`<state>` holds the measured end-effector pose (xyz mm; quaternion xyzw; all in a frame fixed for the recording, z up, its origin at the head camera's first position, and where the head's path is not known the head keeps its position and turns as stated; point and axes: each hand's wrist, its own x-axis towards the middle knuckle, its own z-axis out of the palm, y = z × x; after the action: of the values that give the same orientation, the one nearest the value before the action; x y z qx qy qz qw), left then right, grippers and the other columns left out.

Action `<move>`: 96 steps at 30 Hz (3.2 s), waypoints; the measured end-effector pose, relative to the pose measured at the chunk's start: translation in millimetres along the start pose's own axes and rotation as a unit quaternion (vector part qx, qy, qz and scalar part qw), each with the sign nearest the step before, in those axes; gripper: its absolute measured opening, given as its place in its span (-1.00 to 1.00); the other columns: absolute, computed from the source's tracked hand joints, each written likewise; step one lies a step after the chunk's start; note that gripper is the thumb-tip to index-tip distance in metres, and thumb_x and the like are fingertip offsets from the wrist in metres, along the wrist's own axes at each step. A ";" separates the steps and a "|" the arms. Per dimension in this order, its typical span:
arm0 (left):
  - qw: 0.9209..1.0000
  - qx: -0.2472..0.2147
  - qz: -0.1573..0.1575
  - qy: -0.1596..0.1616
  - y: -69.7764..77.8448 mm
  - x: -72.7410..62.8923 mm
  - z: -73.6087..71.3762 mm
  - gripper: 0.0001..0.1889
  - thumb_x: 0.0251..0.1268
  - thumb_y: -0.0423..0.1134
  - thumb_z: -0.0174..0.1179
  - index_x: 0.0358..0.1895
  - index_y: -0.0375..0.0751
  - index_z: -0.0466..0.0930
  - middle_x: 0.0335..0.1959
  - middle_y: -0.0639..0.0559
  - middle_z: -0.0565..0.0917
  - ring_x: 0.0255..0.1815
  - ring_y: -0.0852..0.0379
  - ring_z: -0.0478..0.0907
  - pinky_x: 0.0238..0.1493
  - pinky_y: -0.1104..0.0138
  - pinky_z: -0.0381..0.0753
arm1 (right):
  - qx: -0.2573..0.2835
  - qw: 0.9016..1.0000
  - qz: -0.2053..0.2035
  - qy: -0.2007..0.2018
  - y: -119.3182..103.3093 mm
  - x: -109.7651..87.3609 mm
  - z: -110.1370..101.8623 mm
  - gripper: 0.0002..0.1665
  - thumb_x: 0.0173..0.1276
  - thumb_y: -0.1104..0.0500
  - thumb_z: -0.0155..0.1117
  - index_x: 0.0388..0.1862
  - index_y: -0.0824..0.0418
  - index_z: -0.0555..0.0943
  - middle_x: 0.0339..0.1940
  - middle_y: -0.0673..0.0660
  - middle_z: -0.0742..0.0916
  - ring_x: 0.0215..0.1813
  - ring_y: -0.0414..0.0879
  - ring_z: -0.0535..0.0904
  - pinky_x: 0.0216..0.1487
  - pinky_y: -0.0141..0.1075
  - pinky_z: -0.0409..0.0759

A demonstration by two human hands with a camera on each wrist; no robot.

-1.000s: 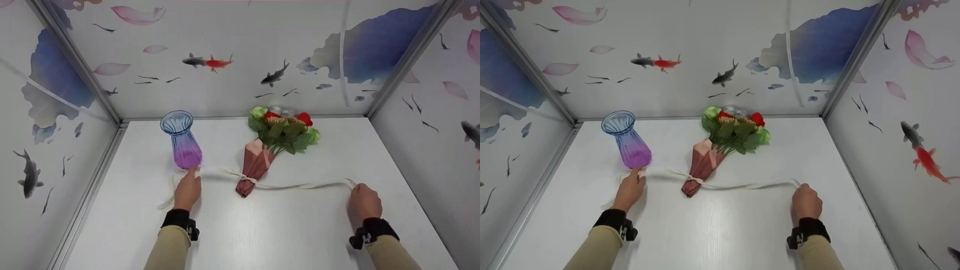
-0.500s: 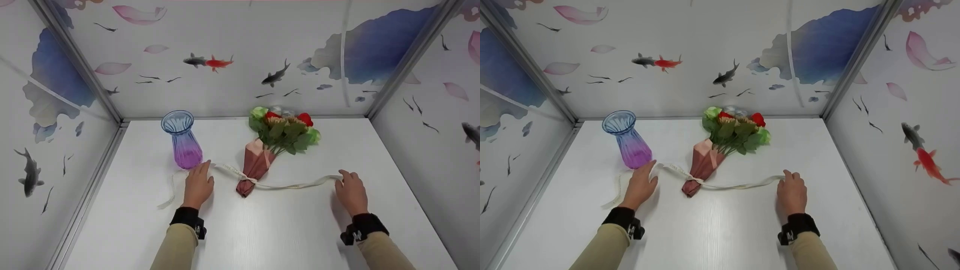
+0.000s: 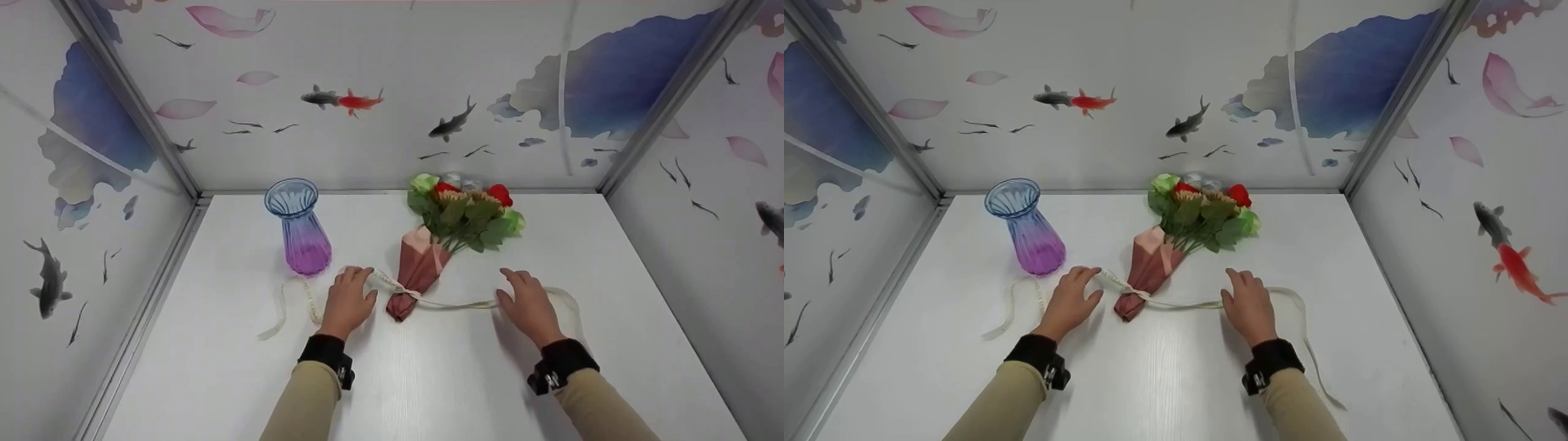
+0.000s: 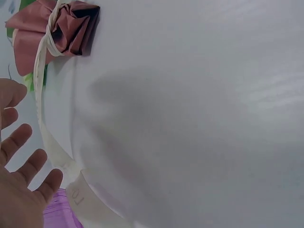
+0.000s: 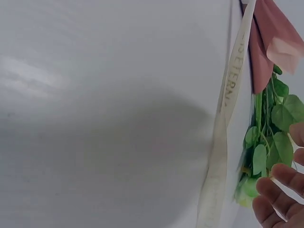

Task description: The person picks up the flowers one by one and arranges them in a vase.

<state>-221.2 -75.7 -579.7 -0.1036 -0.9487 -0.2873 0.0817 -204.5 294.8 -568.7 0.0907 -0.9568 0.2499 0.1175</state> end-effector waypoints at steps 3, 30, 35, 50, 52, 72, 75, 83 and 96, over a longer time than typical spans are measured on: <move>1.000 -0.001 0.010 -0.001 3.5 2.0 5.2 -0.63 0.40 -0.23 0.28 0.22 -0.17 0.57 0.12 -0.15 0.56 0.15 -0.25 0.50 0.07 -0.10 0.54 | 0.004 1.000 -0.020 -0.012 -9.5 3.3 7.0 -0.47 0.43 0.24 0.33 0.34 0.34 0.52 0.11 0.36 0.65 0.12 0.32 0.57 0.12 0.16 0.53; 0.999 -0.011 0.039 -0.016 31.9 -1.3 39.7 -0.80 0.40 -0.23 0.30 -0.02 -0.20 0.64 -0.11 -0.10 0.63 -0.11 -0.17 0.62 -0.14 -0.02 0.64 | 0.054 0.982 -0.157 -0.093 -79.9 13.1 63.8 -0.64 0.52 0.29 0.20 0.25 0.30 0.59 0.09 0.23 0.69 0.05 0.19 0.57 0.11 0.07 0.54; 0.999 0.002 0.046 -0.005 36.0 -3.0 41.9 -0.78 0.37 -0.17 0.34 -0.04 -0.17 0.64 -0.14 -0.08 0.62 -0.16 -0.14 0.63 -0.20 0.00 0.65 | 0.047 0.981 -0.160 -0.097 -86.0 13.0 72.9 -0.63 0.50 0.31 0.22 0.25 0.30 0.58 0.10 0.23 0.68 0.03 0.19 0.56 0.07 0.07 0.55; 0.998 0.047 0.047 0.004 40.7 -7.1 52.5 -0.79 0.39 -0.15 0.33 -0.09 -0.18 0.59 -0.18 -0.09 0.61 -0.21 -0.15 0.61 -0.26 0.00 0.65 | 0.047 0.979 -0.180 -0.087 -90.9 14.8 87.8 -0.70 0.48 0.31 0.25 0.14 0.31 0.66 0.02 0.26 0.63 -0.07 0.18 0.57 -0.04 0.05 0.53; 0.998 0.050 0.046 0.004 40.5 -7.3 52.9 -0.77 0.40 -0.12 0.32 -0.09 -0.18 0.58 -0.19 -0.11 0.61 -0.21 -0.16 0.61 -0.27 -0.01 0.64 | 0.048 0.978 -0.184 -0.082 -91.4 15.1 88.7 -0.73 0.45 0.33 0.28 0.09 0.31 0.67 -0.01 0.26 0.63 -0.08 0.19 0.57 -0.04 0.05 0.54; 0.997 0.064 0.004 -0.037 41.6 -6.8 55.6 -0.70 0.41 -0.05 0.29 0.04 -0.12 0.55 -0.08 -0.12 0.62 -0.13 -0.18 0.59 -0.19 -0.04 0.63 | 0.059 0.980 -0.176 -0.073 -94.0 17.2 97.0 -0.76 0.27 0.46 0.34 -0.09 0.30 0.63 -0.16 0.24 0.56 -0.13 0.15 0.52 -0.09 0.05 0.50; 0.997 0.065 0.014 -0.026 40.6 -8.2 56.0 -0.72 0.41 -0.07 0.29 0.02 -0.12 0.56 -0.11 -0.12 0.62 -0.17 -0.18 0.58 -0.24 -0.04 0.63 | 0.058 0.979 -0.181 -0.071 -95.0 16.7 98.0 -0.76 0.26 0.45 0.36 -0.10 0.30 0.66 -0.18 0.24 0.56 -0.15 0.14 0.51 -0.11 0.05 0.49; 0.997 0.069 0.021 -0.009 38.2 -9.5 58.5 -0.72 0.37 -0.11 0.31 0.03 -0.13 0.56 -0.14 -0.12 0.61 -0.22 -0.20 0.59 -0.32 -0.07 0.62 | 0.068 0.983 -0.162 -0.061 -96.3 19.2 101.4 -0.81 0.14 0.42 0.47 -0.34 0.30 0.60 -0.29 0.20 0.52 -0.23 0.12 0.45 -0.18 0.04 0.42; 0.998 0.059 0.036 0.014 37.6 -10.2 58.8 -0.73 0.35 -0.09 0.34 -0.05 -0.14 0.56 -0.13 -0.12 0.64 -0.23 -0.22 0.62 -0.32 -0.06 0.63 | 0.084 0.994 -0.055 -0.042 -91.6 18.9 94.6 -0.73 0.16 0.37 0.44 -0.47 0.24 0.46 -0.35 0.12 0.50 -0.30 0.05 0.42 -0.24 -0.04 0.41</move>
<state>-207.8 -13.6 -610.3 -0.1282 -0.9585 -0.2291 0.1111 -218.3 166.7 -601.9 0.1633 -0.9300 0.3186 0.0829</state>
